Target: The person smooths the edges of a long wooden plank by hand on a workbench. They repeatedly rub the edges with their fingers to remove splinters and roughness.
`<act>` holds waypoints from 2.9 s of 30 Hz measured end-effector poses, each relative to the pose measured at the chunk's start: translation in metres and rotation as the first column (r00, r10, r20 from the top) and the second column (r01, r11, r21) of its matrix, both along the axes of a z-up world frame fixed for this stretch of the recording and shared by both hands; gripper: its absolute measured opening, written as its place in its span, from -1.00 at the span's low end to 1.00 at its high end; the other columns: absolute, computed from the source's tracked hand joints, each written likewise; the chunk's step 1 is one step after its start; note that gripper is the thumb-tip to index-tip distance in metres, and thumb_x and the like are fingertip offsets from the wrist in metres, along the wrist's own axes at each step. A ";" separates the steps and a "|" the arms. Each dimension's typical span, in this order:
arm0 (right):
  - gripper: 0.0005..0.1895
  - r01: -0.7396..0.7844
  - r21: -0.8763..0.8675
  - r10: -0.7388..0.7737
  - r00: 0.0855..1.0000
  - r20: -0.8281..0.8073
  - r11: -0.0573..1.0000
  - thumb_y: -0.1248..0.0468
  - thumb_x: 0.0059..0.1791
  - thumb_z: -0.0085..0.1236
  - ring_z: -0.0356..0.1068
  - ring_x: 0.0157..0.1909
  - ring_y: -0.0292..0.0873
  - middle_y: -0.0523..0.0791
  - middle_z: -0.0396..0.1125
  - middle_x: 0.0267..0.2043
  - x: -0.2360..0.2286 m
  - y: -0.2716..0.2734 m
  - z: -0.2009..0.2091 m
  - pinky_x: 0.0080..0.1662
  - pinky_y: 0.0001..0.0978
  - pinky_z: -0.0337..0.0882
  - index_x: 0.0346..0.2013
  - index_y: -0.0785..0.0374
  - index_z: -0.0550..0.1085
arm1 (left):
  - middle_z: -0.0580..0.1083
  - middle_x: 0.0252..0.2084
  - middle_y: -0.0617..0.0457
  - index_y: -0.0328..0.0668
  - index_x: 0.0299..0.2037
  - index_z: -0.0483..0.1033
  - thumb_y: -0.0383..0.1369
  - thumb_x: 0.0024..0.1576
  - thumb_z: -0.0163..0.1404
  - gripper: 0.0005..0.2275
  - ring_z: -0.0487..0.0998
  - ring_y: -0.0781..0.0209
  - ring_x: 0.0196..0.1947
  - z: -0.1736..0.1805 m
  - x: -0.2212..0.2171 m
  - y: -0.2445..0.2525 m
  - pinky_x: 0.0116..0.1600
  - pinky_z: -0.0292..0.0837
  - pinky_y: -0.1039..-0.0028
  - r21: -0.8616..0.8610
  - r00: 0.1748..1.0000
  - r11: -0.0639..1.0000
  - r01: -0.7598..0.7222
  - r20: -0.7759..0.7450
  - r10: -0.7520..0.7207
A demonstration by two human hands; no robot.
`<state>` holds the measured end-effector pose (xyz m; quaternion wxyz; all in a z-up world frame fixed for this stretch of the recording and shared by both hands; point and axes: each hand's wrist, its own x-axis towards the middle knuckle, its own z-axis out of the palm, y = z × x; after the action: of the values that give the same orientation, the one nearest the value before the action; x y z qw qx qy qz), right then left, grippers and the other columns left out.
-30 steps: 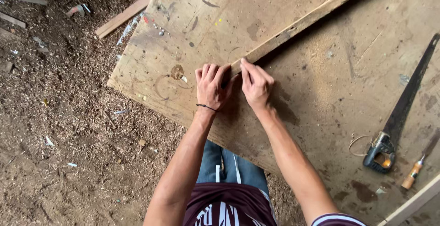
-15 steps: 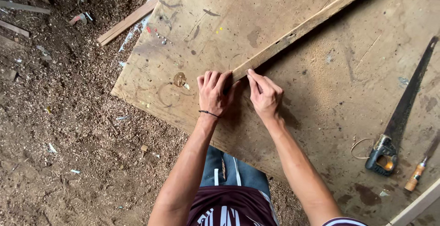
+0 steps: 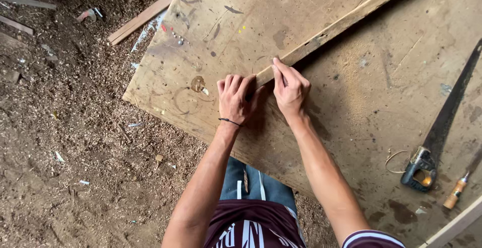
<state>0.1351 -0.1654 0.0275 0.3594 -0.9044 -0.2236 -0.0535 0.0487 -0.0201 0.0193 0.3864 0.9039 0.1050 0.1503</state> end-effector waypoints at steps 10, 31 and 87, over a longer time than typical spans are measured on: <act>-0.82 0.014 0.004 -0.014 1.000 -0.001 1.000 0.39 0.11 0.20 0.59 -0.27 -0.12 0.03 0.56 -0.19 -0.006 -0.007 -0.008 -0.29 -0.41 0.56 0.01 0.30 0.58 | 0.41 -0.21 0.01 -0.15 0.00 0.53 -0.28 0.10 0.26 -0.69 0.42 0.02 -0.09 0.004 -0.002 -0.001 0.06 0.22 0.24 -0.007 1.000 1.000 -0.013 -0.005 0.013; -0.79 0.076 0.040 -0.073 0.994 -0.082 0.996 0.39 0.11 0.22 0.50 -0.47 -0.16 0.02 0.57 -0.26 0.005 -0.021 -0.031 -0.50 -0.47 0.46 0.04 0.31 0.59 | 0.42 -0.18 0.00 -0.15 0.02 0.52 -0.29 0.10 0.23 -0.68 0.41 0.02 -0.05 -0.001 0.003 0.002 0.09 0.22 0.23 0.012 1.000 1.000 0.003 0.011 -0.004; -0.80 0.083 -0.052 -0.084 0.996 -0.005 0.995 0.31 0.14 0.21 0.33 -0.58 -0.31 -0.07 0.52 -0.43 0.031 -0.043 -0.033 -0.59 -0.47 0.23 0.06 0.26 0.60 | 0.41 -0.16 -0.04 -0.15 0.03 0.53 -0.26 0.08 0.22 -0.66 0.39 -0.05 -0.01 -0.002 0.000 0.000 0.14 0.21 0.16 0.041 1.000 0.999 0.014 -0.027 -0.013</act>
<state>0.1660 -0.2088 -0.0056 0.3344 -0.9221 -0.1855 -0.0593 0.0485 -0.0199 0.0169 0.3675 0.9142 0.1007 0.1378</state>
